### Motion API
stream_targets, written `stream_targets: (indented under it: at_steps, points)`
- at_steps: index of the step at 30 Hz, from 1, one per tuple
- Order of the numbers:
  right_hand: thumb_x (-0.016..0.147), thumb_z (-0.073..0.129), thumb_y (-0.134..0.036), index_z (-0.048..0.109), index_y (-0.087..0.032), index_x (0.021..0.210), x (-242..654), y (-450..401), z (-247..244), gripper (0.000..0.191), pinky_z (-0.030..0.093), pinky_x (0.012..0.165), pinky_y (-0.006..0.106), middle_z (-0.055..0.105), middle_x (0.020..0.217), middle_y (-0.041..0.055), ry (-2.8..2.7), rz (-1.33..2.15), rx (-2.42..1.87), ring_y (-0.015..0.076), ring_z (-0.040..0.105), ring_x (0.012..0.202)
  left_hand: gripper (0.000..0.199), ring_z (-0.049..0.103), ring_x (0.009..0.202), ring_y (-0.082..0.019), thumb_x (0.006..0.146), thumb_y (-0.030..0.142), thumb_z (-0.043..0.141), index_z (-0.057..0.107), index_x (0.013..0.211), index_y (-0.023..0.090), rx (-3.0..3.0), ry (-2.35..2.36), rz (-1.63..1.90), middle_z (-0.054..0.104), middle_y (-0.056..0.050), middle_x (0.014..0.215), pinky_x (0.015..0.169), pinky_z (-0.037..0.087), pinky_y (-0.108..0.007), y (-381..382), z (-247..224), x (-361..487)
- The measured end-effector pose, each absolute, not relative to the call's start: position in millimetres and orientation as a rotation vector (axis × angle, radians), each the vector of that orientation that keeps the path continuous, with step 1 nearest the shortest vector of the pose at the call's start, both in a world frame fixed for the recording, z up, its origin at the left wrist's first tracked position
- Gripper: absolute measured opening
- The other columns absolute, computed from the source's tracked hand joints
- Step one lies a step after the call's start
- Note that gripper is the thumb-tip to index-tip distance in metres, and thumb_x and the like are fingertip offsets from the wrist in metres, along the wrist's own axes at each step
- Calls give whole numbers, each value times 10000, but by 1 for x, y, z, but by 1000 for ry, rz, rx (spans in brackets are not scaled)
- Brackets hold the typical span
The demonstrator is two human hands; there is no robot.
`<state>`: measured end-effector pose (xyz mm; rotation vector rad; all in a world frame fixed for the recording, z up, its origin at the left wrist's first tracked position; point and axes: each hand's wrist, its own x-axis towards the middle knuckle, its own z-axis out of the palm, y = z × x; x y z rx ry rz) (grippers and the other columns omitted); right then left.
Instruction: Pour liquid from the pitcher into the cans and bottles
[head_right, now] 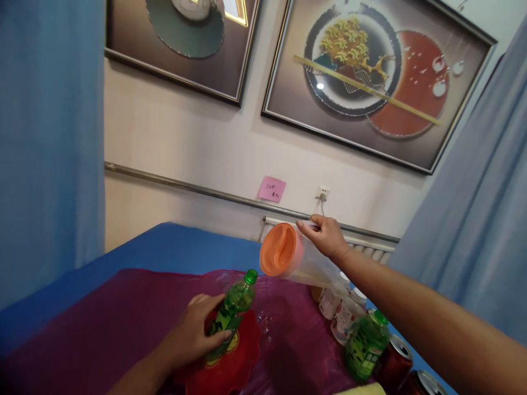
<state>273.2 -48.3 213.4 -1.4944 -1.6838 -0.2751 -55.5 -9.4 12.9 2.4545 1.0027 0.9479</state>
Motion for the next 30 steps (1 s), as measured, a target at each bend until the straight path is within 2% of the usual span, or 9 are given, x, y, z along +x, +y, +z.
stream_targets:
  at_steps: [12, 18, 24, 30]
  points:
    - [819, 551, -638, 264, -246, 552, 259, -47, 219, 554, 201, 508, 272, 234, 530, -67, -1745, -341, -1478, 101, 249, 520, 556, 622, 970, -307, 670, 377, 771, 661, 1193, 227, 2449, 1006, 870, 729, -82, 1060, 922, 442, -448, -13, 14, -55]
    - [819, 555, -637, 270, -248, 554, 256, -48, 222, 551, 216, 508, 270, 227, 536, -67, -1764, -339, -1480, 104, 256, 520, 490, 627, 947, -292, 673, 388, 759, 675, 1137, 256, 2460, 982, 915, 733, -66, 1046, 895, 446, -428, -13, 14, -55]
    - [818, 549, -644, 272, -248, 554, 255, -49, 223, 552, 212, 502, 269, 232, 534, -65, -1769, -334, -1494, 105, 256, 523, 429, 626, 940, -297, 678, 384, 756, 683, 1072, 234, 2463, 991, 868, 732, -74, 1029, 896, 443, -438, -13, 16, -55]
    - [825, 552, -621, 291, -242, 565, 255, -49, 223, 528, 225, 509, 266, 254, 538, -63, -1808, -347, -1528, 106, 280, 526, 470, 629, 948, -292, 678, 400, 760, 679, 1114, 243, 2455, 969, 896, 735, -71, 1055, 906, 440, -436, -13, 16, -56]
